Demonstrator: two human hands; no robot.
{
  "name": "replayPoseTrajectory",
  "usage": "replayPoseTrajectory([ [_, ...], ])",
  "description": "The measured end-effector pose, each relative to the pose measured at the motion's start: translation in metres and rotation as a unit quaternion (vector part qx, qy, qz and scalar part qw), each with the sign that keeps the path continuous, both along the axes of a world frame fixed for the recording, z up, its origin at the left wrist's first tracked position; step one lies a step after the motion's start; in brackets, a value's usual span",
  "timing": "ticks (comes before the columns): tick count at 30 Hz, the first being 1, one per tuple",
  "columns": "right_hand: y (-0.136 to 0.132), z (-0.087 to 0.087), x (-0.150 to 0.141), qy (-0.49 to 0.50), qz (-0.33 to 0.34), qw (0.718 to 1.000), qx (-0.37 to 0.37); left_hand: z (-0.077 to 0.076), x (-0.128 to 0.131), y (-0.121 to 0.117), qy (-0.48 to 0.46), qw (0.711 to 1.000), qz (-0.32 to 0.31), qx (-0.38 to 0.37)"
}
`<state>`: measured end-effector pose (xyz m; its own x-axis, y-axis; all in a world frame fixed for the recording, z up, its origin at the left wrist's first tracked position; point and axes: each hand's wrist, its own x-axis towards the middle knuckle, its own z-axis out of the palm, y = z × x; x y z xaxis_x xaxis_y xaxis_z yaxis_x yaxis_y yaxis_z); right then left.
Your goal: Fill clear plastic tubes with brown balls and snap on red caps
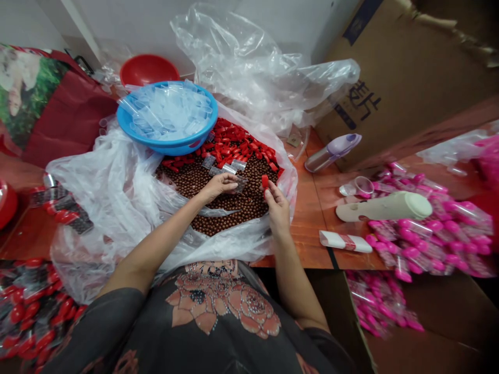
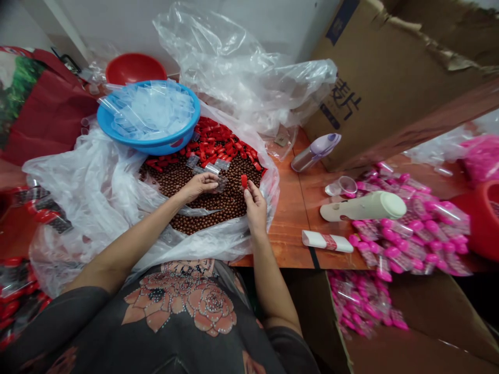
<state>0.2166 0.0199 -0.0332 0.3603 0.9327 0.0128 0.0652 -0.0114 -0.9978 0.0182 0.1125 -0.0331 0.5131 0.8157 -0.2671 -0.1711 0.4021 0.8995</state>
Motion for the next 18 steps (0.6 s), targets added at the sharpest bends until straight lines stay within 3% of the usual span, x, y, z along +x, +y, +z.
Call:
replayPoseTrajectory([
  [8,0.001,0.017,-0.004,0.098,0.078,0.992,0.000,0.023,-0.005,-0.020,0.005,0.998,-0.049,0.037],
  [18,-0.003,0.033,-0.012,0.069,0.100,0.993,0.008,0.039,-0.014,-0.040,-0.047,0.997,-0.035,-0.045],
])
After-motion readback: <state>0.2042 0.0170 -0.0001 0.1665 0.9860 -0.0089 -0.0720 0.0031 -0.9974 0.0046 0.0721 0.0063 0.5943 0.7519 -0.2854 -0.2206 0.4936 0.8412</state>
